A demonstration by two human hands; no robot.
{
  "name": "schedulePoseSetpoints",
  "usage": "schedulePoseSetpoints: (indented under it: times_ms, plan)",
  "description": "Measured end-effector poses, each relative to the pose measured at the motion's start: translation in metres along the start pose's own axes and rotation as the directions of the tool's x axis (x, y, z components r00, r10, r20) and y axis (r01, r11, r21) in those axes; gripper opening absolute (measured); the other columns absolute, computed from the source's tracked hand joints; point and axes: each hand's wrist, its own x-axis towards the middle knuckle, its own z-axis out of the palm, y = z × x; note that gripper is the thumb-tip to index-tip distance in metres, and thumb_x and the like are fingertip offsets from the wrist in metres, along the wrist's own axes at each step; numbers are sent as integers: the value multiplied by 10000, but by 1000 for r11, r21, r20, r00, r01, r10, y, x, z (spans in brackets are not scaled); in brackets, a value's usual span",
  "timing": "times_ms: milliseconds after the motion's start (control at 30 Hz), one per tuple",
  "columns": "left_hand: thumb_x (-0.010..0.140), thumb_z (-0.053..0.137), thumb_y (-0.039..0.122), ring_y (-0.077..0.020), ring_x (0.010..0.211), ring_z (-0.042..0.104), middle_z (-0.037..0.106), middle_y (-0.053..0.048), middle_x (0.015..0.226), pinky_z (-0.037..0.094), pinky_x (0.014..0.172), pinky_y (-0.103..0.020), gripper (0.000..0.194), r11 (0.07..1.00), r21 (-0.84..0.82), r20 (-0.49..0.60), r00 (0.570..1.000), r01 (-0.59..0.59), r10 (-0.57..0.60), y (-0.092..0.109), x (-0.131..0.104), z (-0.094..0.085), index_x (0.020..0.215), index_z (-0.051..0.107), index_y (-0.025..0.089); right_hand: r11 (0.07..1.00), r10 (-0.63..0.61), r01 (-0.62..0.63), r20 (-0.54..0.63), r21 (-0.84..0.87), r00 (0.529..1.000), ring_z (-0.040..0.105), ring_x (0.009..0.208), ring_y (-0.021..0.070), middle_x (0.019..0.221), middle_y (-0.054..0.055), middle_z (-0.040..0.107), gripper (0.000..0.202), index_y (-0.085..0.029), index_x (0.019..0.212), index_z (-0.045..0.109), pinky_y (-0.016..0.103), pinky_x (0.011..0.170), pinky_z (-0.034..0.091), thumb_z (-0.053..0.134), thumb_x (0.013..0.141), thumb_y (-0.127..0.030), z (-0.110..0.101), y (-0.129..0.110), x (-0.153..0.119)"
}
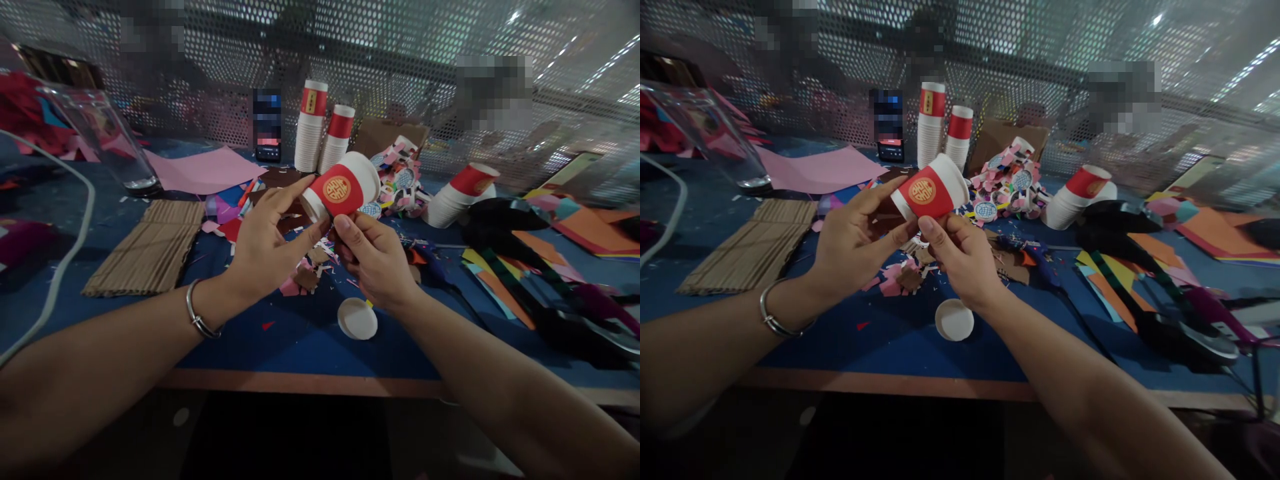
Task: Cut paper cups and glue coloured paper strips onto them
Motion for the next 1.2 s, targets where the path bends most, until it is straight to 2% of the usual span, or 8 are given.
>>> schedulePoseSetpoints:
  times_ms: [100,233,367,500,667,933,1033,1200]
  plan:
    - [833,861,283,-305,1138,696,705,-86,1256,565,1055,-480,495,945,265,45,982,-191,186,-2,-2,-3,1315,750,282,1000,12,-12,-2,20,1000,310,476,53,577,-83,389,526,-221,712,527,222,404,221,835,821,-633,1,0,-1]
    - [871,821,327,-303,1161,669,721,-91,1254,561,1059,-490,522,839,429,103,941,-334,321,-7,0,-7,1378,707,279,999,-6,7,-10,43,1000,322,479,47,589,-78,412,516,-209,714,561,213,395,209,866,791,-618,3,0,-1]
    - [867,843,408,-294,1137,698,703,-100,1307,596,1021,-487,583,888,363,85,960,-281,268,-13,1,-7,1415,681,291,999,-19,20,-12,28,1000,303,460,45,563,-88,391,524,-212,694,544,214,387,210,855,801,-620,4,0,0]
    - [859,853,442,-288,1161,715,711,-96,1323,591,1064,-493,592,993,56,79,992,-106,102,-16,2,0,1401,685,276,999,-36,36,-22,-4,999,306,453,48,549,-89,398,517,-214,707,561,221,388,226,835,814,-639,3,-1,1]
    - [911,799,462,-255,1126,732,765,-59,1161,615,1029,-441,443,956,-275,129,989,100,-66,-19,5,6,1301,728,265,999,-52,52,-11,1,999,335,480,46,601,-72,441,503,-201,717,584,219,400,245,840,821,-621,2,0,2]
    - [877,840,412,-219,1037,738,781,-47,1145,633,935,-361,498,995,-92,92,995,-32,40,-18,7,1,1341,723,273,999,-29,30,-14,25,999,347,484,53,593,-77,413,521,-216,715,535,214,392,220,847,813,-621,2,2,1]
    - [896,818,386,-230,991,753,789,-62,1176,653,891,-383,496,992,41,78,990,-123,119,-20,5,1,1367,715,271,1000,-17,18,-22,24,1000,346,472,54,574,-78,423,518,-215,722,553,216,389,212,848,803,-634,2,2,1]
    - [915,790,385,-261,1076,755,744,-86,1348,642,976,-449,491,976,133,75,983,-175,166,-22,2,0,1386,704,275,1000,-10,10,-10,10,1000,320,458,50,560,-85,412,520,-214,717,553,220,394,218,830,820,-643,2,3,1]
